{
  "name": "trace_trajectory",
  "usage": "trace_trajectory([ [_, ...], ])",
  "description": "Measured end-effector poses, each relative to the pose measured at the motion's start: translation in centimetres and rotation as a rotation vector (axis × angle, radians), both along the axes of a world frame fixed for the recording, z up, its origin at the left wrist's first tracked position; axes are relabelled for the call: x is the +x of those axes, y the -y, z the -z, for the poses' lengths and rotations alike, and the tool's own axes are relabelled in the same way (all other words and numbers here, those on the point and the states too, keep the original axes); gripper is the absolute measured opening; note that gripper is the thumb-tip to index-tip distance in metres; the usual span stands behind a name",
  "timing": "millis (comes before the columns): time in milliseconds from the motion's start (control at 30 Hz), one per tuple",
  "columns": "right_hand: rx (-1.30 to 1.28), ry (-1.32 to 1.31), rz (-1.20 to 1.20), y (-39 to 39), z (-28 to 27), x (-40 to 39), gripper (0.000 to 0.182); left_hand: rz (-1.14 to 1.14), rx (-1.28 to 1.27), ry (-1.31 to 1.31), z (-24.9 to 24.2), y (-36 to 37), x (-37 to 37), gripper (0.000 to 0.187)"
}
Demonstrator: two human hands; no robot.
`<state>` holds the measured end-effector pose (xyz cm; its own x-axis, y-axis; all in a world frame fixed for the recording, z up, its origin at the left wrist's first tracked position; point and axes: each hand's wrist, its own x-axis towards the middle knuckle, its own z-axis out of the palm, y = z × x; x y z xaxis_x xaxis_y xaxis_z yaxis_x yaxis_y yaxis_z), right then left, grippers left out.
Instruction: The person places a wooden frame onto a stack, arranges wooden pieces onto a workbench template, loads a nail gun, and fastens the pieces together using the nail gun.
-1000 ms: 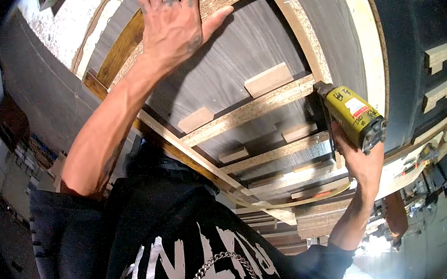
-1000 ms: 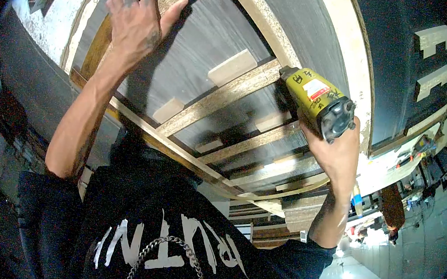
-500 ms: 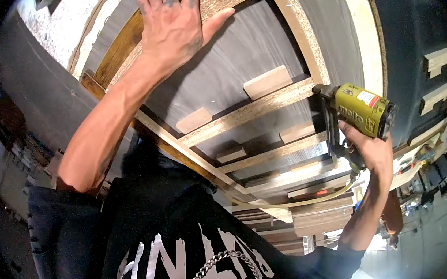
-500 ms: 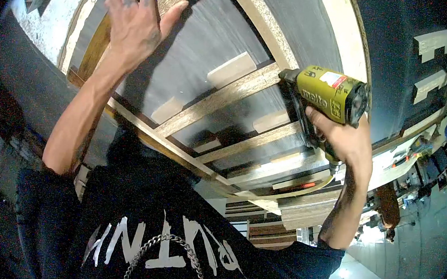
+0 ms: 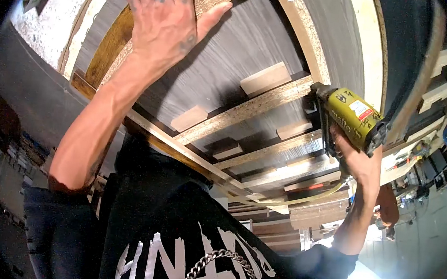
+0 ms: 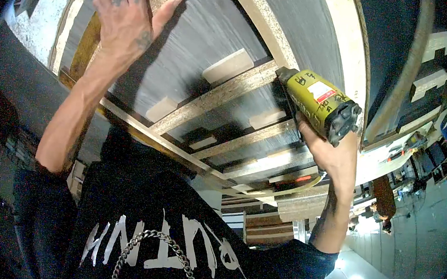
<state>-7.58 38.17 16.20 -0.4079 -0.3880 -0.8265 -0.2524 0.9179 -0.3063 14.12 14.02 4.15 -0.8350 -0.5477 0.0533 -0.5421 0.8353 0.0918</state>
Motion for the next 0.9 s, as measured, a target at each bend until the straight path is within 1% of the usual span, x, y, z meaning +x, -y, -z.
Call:
trace_trajectory([
  [133,0.093,-0.027,0.005,-0.3,-0.3,0.6,0.037,-0.012,0.01,0.003,0.3,0.0,0.0,0.085],
  [200,0.123,-0.04,0.048,0.5,-0.5,1.1,0.037,-0.023,-0.004,0.015,0.5,0.1,0.0,0.085],
  [233,0.065,-0.067,0.015,0.1,-0.3,1.3,0.037,-0.023,-0.008,-0.022,0.8,0.1,0.0,0.085],
  [267,0.066,-0.066,0.012,0.0,-0.3,1.5,0.037,-0.023,-0.01,-0.058,0.8,0.1,0.1,0.085],
  [367,-0.021,-0.12,-0.048,-0.5,-0.2,2.2,0.033,-0.014,0.011,-0.012,0.1,0.1,0.1,0.086],
  [500,0.033,-0.135,-0.036,-0.6,-0.1,2.7,0.033,-0.031,-0.026,0.028,0.4,0.0,0.3,0.087],
  [567,-0.134,-0.2,-0.163,-1.3,0.6,2.9,0.031,-0.029,-0.024,-0.002,0.6,0.1,0.2,0.087],
  [600,-0.142,-0.207,-0.161,-1.5,0.8,2.9,0.031,-0.028,-0.033,-0.008,0.7,0.1,0.1,0.087],
  [667,-0.009,-0.396,-0.257,-1.6,0.7,3.4,0.028,-0.017,-0.032,-0.054,0.6,-0.1,0.3,0.087],
  [733,-0.065,-0.235,-0.058,-0.3,-0.7,4.2,0.031,-0.009,-0.017,-0.054,0.2,-0.4,0.5,0.086],
  [800,-0.337,-0.354,0.151,-3.8,-1.1,6.2,0.042,-0.026,-0.018,-0.065,0.4,0.0,0.6,0.086],
  [833,-0.286,-0.236,0.439,-4.4,-2.3,7.8,0.051,-0.025,-0.04,-0.068,0.4,0.0,0.7,0.085],
  [867,-0.115,-0.205,0.501,-4.0,-3.7,8.8,0.051,-0.019,-0.039,-0.068,0.4,-0.2,0.9,0.085],
  [900,-0.094,-0.195,0.537,-3.5,-4.7,10.6,0.051,-0.022,-0.042,-0.087,0.6,-0.2,0.7,0.085],
])
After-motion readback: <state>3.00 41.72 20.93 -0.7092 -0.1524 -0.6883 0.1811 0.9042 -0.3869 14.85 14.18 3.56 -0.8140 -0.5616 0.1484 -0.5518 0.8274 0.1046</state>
